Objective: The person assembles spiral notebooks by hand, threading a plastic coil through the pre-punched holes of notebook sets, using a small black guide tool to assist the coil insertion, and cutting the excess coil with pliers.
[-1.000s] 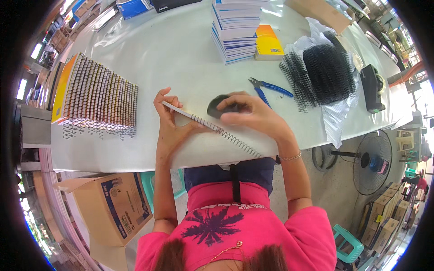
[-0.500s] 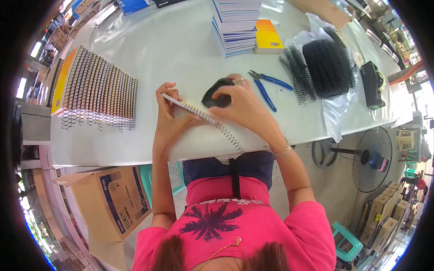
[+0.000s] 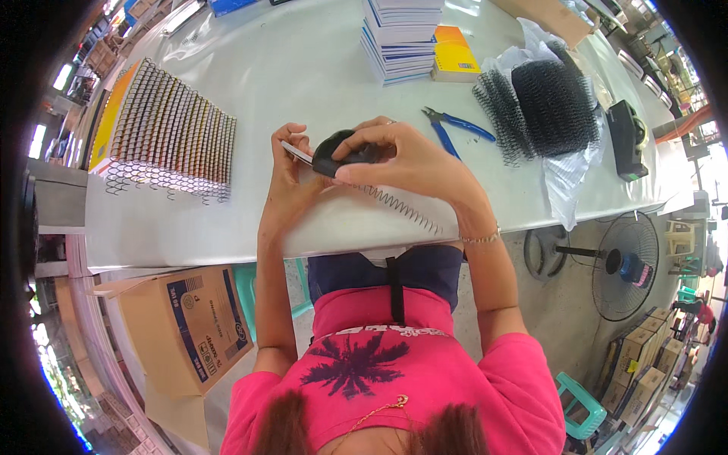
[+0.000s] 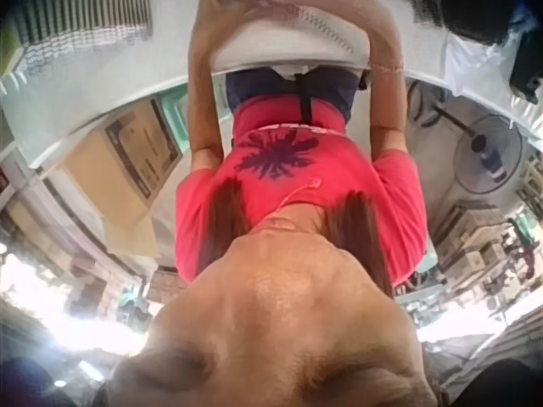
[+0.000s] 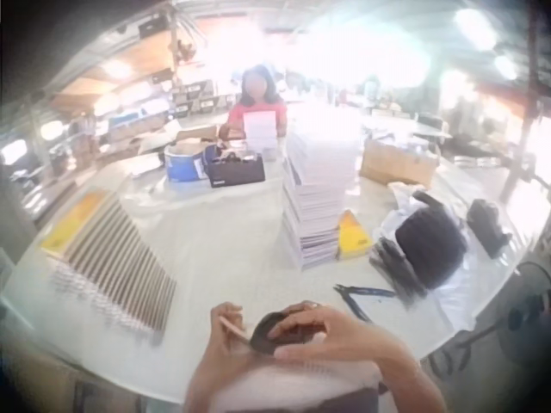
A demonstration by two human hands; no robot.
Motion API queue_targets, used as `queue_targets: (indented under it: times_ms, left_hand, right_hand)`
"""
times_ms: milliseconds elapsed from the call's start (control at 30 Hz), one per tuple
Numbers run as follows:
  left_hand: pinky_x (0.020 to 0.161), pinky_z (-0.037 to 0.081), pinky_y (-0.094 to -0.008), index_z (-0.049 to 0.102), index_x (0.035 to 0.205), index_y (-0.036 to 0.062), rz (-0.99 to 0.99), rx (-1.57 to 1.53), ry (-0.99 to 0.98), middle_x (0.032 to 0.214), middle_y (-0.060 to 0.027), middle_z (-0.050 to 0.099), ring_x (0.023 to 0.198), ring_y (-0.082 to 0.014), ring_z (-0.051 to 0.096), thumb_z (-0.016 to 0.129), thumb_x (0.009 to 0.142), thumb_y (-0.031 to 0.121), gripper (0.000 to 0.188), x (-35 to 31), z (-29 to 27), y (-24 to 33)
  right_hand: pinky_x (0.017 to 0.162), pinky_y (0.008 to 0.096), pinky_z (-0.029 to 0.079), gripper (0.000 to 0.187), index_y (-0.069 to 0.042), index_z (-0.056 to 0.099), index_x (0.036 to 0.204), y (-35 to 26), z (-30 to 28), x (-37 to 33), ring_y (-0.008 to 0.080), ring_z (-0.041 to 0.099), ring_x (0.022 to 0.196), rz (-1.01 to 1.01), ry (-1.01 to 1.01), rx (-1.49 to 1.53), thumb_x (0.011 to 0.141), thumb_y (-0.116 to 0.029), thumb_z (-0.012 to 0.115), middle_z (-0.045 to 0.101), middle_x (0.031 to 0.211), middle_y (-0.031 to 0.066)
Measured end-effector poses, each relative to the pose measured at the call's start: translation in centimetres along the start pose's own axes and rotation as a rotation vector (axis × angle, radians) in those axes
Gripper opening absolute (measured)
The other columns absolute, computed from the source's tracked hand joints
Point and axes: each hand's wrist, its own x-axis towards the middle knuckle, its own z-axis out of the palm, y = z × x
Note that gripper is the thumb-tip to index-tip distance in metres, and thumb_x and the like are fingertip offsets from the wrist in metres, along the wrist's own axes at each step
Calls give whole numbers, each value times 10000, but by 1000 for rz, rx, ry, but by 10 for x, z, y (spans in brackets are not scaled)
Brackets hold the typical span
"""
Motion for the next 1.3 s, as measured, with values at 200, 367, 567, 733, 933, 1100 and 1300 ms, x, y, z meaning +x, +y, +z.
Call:
queue_targets:
  times_ms: [200,367,567,733,933,1100,1300]
  left_hand:
    - [1060,314,-327,303,1337,123,-35,-69,-42,1151,-76,379,1142,-210,400,895,679,145,886,-3,-2,1]
    - [1052,317,-319,334,1296,118,-24,-74,-47,1130,-54,377,1128,-194,401,876,715,162,796,-3,4,2]
    - [980,353,-292,350,1229,112,-56,-41,-92,1114,-39,371,1050,-163,425,839,756,128,680,-1,4,5]
    - [947,373,-285,359,1217,109,-3,-57,-102,1102,-26,376,1031,-148,427,814,782,116,630,-4,2,-1]
    - [973,366,-288,358,1264,109,-30,-88,-131,1138,-44,392,1071,-151,429,797,801,126,638,-1,1,4]
    - [1006,359,-306,339,1340,126,-35,-77,-122,1158,-72,388,1105,-167,426,785,817,130,688,-2,0,-6]
    - [1040,344,-317,312,1398,136,-61,-139,-148,1177,-90,372,1119,-184,421,764,840,129,718,-8,-2,-2]
  right_hand:
    - [759,247,453,320,-12,732,1049,15,1,5,100,562,855,150,56,17,837,-249,765,640,954,46]
    - [789,241,460,303,5,730,1023,11,1,2,114,571,891,142,115,36,835,-230,763,637,950,57]
    - [830,246,471,327,5,728,1023,30,-4,4,138,571,966,-4,82,-533,857,-277,735,630,951,78]
    - [783,216,462,390,-4,711,1086,21,-13,-8,89,575,836,97,15,451,859,-320,732,657,921,68]
    - [768,239,480,363,-6,730,1029,21,-7,3,124,592,801,72,139,129,844,-318,735,678,908,79]
    - [751,258,490,402,3,725,1046,21,-3,15,143,594,770,10,76,-258,835,-338,741,678,904,70]
    - [843,276,480,352,-61,727,1073,14,5,9,179,599,940,101,66,-234,835,-317,766,637,1025,103]
